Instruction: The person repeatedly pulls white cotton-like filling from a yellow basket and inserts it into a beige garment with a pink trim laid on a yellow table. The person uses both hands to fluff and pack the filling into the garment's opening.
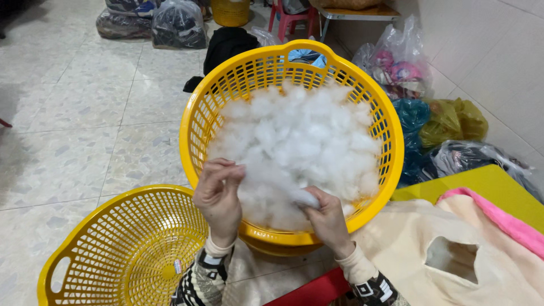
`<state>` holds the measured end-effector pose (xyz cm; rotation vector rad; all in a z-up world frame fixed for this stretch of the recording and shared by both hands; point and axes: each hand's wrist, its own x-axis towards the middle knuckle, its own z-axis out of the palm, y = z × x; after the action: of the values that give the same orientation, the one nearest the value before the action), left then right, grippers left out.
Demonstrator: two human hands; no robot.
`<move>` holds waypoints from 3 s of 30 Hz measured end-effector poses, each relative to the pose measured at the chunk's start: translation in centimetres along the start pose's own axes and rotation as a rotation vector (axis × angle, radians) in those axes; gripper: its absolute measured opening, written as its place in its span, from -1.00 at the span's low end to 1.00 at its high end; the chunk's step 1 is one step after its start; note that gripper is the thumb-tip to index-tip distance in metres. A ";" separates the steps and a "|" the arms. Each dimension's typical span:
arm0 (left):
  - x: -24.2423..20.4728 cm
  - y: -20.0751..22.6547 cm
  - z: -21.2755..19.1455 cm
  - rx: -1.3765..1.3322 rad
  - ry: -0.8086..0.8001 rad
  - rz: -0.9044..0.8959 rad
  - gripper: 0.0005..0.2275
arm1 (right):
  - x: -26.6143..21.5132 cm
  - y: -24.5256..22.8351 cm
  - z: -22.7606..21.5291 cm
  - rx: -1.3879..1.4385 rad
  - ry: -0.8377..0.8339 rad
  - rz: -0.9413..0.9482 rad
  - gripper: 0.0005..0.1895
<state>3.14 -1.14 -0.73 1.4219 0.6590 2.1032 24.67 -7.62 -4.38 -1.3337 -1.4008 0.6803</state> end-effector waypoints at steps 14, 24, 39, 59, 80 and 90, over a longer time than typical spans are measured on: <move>2.9 -1.7 1.5 0.356 -0.614 0.022 -0.79 | -1.1 -0.6 0.4 -0.002 -0.051 -0.043 -0.63; -0.6 -2.0 3.0 0.191 -0.680 0.032 -0.94 | -2.2 0.4 0.2 -0.109 0.116 -0.093 -0.83; -2.0 -2.1 2.7 0.217 -0.861 0.038 -0.49 | -2.9 0.4 0.0 -0.049 0.292 -0.184 -0.86; -2.7 -2.2 2.8 0.135 -0.748 -0.626 -0.77 | 2.1 -8.1 -7.6 -0.762 0.130 -0.397 -0.48; 2.0 -3.4 -0.2 0.114 0.048 0.004 -0.86 | -0.7 -1.5 -2.8 -0.451 0.121 -0.315 -0.95; 6.7 -7.6 9.5 0.897 -1.364 0.200 0.18 | 6.0 -4.3 -8.1 -1.136 0.019 -0.112 0.40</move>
<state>10.94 9.96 2.18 2.9093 0.8333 0.4122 31.58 -4.92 3.70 -2.0546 -1.9126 -0.3084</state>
